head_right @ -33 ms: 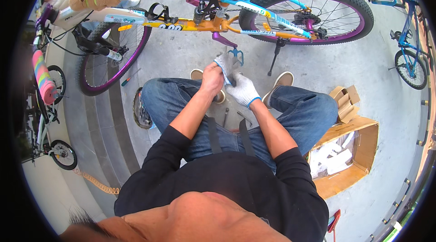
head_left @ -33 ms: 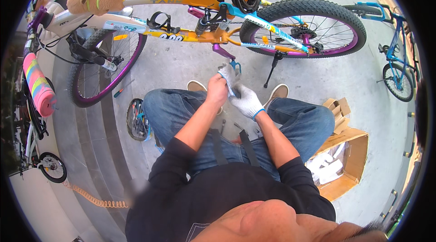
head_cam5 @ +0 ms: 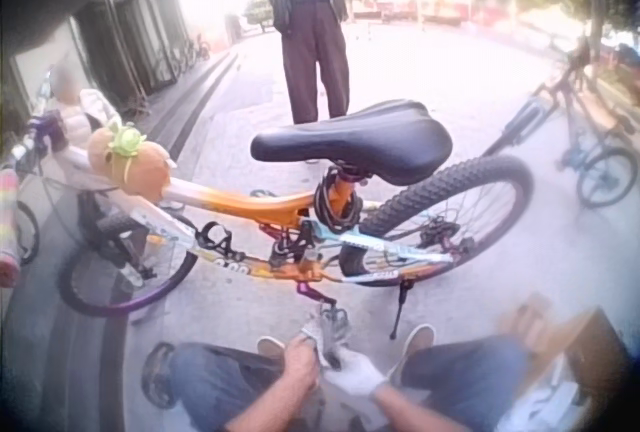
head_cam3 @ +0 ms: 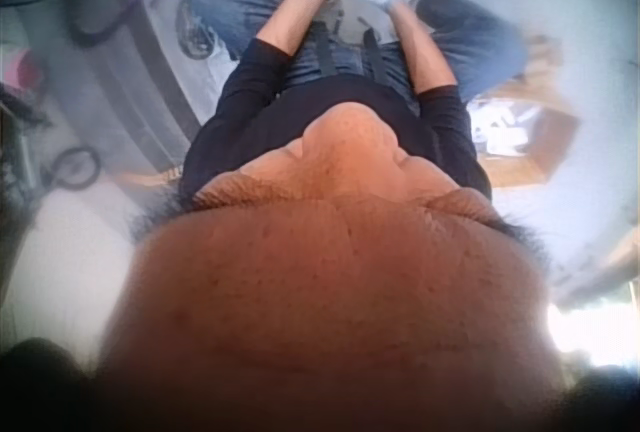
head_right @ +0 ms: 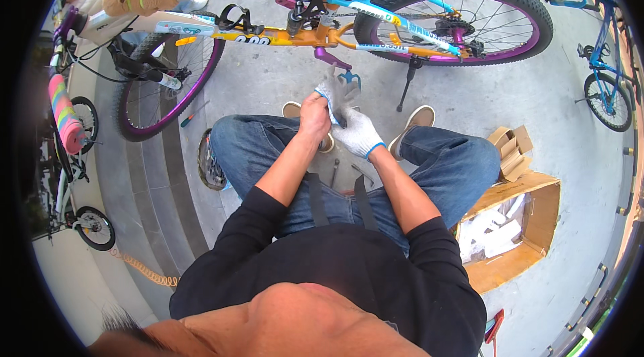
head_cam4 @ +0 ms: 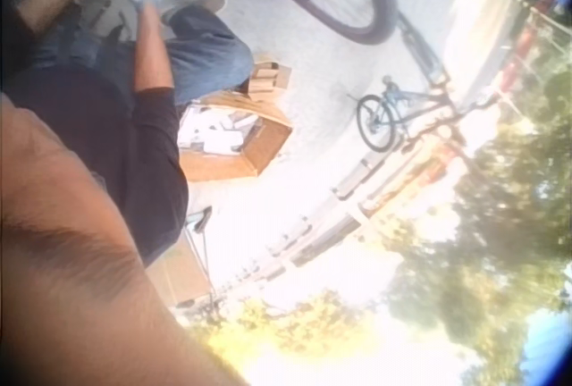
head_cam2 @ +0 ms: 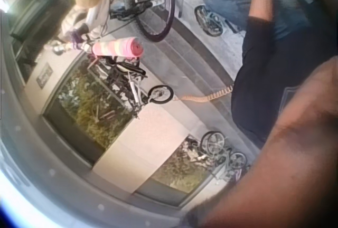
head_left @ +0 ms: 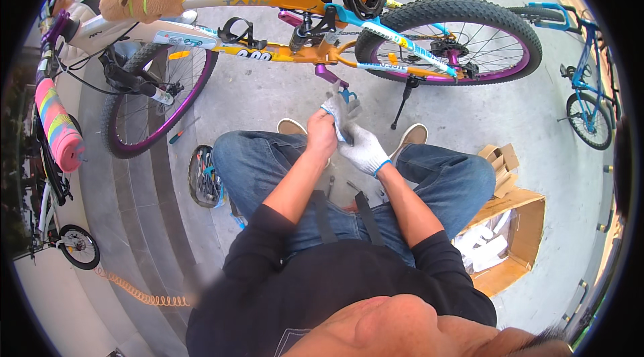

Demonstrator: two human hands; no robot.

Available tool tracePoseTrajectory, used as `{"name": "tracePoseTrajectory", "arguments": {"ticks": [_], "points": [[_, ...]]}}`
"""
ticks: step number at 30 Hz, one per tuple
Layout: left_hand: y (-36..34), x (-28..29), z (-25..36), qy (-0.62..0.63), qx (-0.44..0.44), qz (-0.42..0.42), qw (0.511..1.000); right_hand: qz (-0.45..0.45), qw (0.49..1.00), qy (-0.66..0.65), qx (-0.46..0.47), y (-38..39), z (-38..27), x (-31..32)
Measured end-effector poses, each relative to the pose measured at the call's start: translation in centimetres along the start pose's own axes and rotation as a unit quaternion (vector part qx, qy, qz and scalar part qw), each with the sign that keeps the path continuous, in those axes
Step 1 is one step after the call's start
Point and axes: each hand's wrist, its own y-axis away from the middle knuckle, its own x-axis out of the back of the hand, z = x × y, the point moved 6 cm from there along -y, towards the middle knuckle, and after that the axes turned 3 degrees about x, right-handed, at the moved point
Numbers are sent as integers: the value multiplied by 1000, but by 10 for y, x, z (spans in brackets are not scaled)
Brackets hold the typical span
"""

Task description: The person sits on the floor and uses a wrench to tighten a bolt on the bicycle pedal. They then handle small hardware parts from a plastic bag and continue adjusting the pedal area.

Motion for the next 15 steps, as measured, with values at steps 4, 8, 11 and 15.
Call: {"name": "tracePoseTrajectory", "arguments": {"ticks": [4,8,11,15], "points": [[-5,23,-35,-5,35,97,995,19,998,-49,30,1,-4,1],[-13,43,-71,-166,154,135,965,33,998,31,-52,0,14,8],[-11,35,-81,-164,205,87,961,59,995,-4,-75,-2,21,11],[-8,15,-63,-29,198,14,980,63,997,6,-48,0,22,5]]}}
